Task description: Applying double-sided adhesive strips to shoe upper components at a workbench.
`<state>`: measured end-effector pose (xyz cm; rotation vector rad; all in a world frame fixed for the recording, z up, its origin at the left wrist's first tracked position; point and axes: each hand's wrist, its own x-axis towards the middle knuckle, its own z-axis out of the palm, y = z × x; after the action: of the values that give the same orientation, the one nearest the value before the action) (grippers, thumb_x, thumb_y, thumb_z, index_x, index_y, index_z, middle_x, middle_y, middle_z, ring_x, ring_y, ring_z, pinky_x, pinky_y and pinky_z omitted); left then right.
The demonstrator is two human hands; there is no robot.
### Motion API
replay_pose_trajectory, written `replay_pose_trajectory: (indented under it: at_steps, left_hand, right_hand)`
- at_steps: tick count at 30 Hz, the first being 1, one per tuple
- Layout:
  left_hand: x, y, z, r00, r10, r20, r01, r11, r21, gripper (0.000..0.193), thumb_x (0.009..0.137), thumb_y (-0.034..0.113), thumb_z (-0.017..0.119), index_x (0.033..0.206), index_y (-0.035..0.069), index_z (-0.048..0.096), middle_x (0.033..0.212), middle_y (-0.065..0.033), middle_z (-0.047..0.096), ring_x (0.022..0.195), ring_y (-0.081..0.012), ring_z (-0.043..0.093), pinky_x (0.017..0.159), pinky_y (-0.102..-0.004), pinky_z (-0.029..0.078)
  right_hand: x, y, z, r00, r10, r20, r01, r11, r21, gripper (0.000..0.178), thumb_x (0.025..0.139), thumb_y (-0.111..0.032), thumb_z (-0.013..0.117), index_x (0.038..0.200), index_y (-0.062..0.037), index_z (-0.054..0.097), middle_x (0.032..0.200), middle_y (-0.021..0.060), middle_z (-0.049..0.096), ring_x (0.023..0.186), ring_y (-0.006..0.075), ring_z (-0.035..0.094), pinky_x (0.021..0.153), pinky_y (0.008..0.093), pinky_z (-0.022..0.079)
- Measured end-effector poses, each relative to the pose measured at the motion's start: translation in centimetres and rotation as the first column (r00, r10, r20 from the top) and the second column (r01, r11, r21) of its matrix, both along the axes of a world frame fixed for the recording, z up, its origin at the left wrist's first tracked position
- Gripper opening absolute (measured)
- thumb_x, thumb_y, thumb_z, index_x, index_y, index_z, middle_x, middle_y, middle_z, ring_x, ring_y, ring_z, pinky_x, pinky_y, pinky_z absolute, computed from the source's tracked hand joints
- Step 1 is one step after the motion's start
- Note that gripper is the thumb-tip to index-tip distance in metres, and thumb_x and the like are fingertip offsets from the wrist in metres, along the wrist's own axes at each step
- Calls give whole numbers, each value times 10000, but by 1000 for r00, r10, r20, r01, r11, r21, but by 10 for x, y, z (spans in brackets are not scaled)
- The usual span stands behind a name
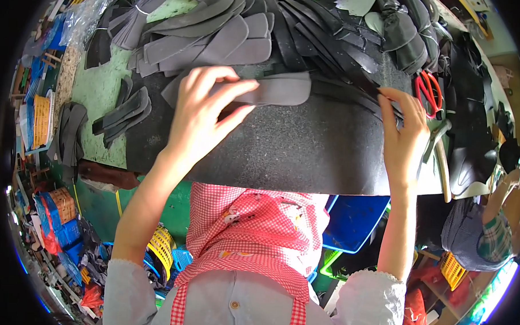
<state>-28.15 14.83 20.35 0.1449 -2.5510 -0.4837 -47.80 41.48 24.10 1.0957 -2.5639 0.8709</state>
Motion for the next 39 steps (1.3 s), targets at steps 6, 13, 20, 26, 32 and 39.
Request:
replay_pose_trajectory:
  at_steps: [6,13,20,26,32,39]
  left_hand:
    - [-14,-7,-9,999,-3,-35,10,983,186,199,771,173,862,957,157,794,997,12,628,938,-234,591,854,-386,490]
    - [-17,-16,2,978,185,-101,-15,539,842,70,952,144,749,956,74,752,832,18,696,735,-128,610,699,-282,492]
    - [75,-15,35,949,32,-314,28,983,183,95,903,75,750,996,77,727,910,-49,662,819,-182,630,762,-359,496]
    - [114,44,14,990,-48,129,20,977,212,441,808,152,786,1245,99,757,1190,-55,667,1019,-260,611,879,-427,502]
    - [134,56,-4,982,-67,174,51,994,96,445,870,209,733,1301,99,723,1298,-97,639,1132,-261,604,1008,-426,521]
    - [139,50,-13,987,-123,106,104,980,167,438,825,145,740,1263,153,756,1344,-100,620,1256,-283,555,1023,-446,549]
  right_hand:
    - [52,-31,17,883,438,166,-434,899,-63,167,844,26,725,997,-38,703,1039,106,748,978,290,707,881,404,547]
    - [83,-77,1,865,485,127,-500,853,148,114,862,-43,716,957,-34,653,1323,124,680,1219,309,596,1045,433,452]
    - [68,-81,8,803,525,283,-551,834,16,139,875,-20,713,997,-29,645,1335,153,669,1193,335,626,1039,445,474]
    - [54,-67,29,767,183,615,-13,963,-270,89,1011,-76,678,1072,-16,700,854,3,703,749,60,639,648,213,478]
    - [137,-109,32,441,408,800,-448,872,-197,168,899,-92,808,996,-10,697,808,90,738,728,178,736,685,316,577]
    - [139,-136,9,582,316,750,-526,849,50,128,921,-156,759,966,-48,706,797,116,729,707,279,731,656,355,568]
